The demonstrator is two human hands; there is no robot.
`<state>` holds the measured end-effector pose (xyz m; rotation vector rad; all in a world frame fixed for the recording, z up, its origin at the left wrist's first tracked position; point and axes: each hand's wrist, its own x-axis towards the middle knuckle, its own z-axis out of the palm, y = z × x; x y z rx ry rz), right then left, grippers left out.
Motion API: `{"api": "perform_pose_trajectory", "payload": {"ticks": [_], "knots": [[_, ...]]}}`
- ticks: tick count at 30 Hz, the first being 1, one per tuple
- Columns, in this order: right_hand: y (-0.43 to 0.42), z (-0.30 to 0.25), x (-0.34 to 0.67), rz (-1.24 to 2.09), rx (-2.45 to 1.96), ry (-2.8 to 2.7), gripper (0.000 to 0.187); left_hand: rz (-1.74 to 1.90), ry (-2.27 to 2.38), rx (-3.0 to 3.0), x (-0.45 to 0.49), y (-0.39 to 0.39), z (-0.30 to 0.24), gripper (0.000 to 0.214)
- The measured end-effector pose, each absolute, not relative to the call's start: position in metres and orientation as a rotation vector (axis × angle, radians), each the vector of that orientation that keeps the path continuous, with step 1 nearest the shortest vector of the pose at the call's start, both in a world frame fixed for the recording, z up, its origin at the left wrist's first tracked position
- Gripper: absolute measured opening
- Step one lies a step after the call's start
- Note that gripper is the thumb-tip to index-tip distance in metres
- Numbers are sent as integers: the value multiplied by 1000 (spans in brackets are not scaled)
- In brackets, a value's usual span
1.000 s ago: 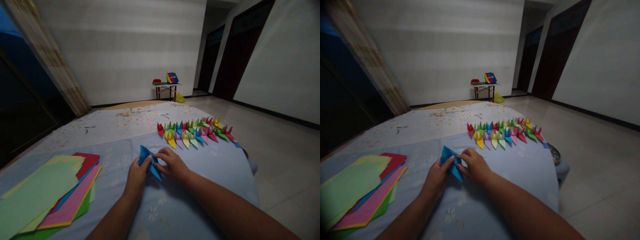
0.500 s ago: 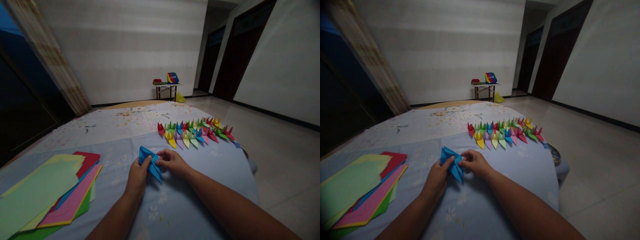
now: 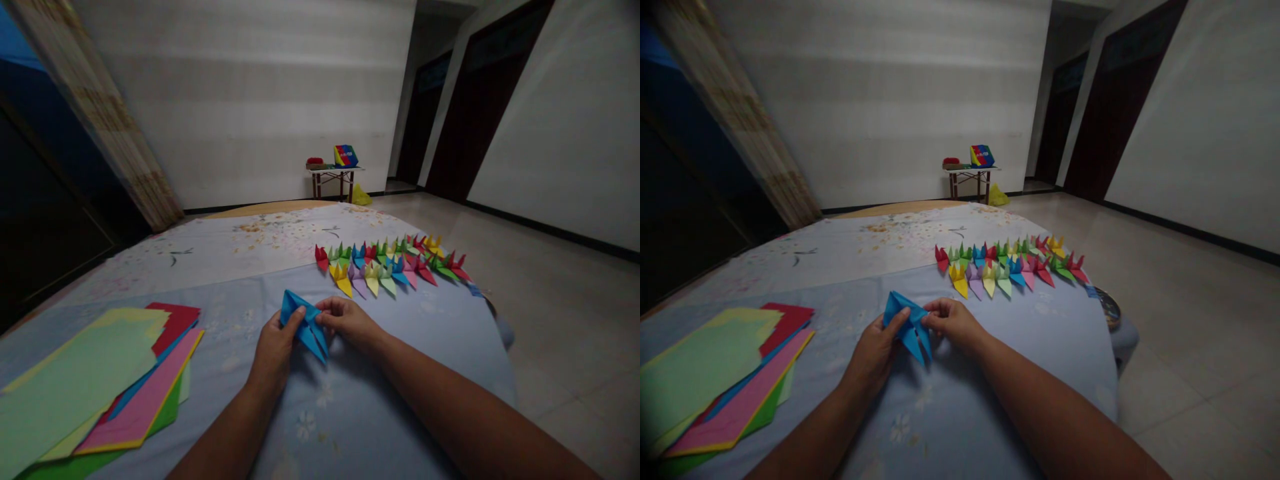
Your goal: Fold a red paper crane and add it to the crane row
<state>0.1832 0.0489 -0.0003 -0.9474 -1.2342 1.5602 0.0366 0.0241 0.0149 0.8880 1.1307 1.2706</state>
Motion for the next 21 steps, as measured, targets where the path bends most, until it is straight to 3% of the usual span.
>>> {"api": "perform_pose_trajectory", "payload": {"ticks": [6, 12, 17, 21], "knots": [[46, 2, 182, 1530, -964, -1246, 39, 1198, 1176, 1041, 38, 22, 12, 37], [48, -2, 186, 1554, -983, -1250, 37, 1344, 1257, 1193, 27, 27, 32, 68], [48, -2, 189, 1584, -991, -1281, 35, 1230, 1214, 1462, 11, 34, 39, 40], [48, 0, 189, 1616, -985, -1315, 36, 1073, 1164, 1485, 2, 37, 41, 34]]}}
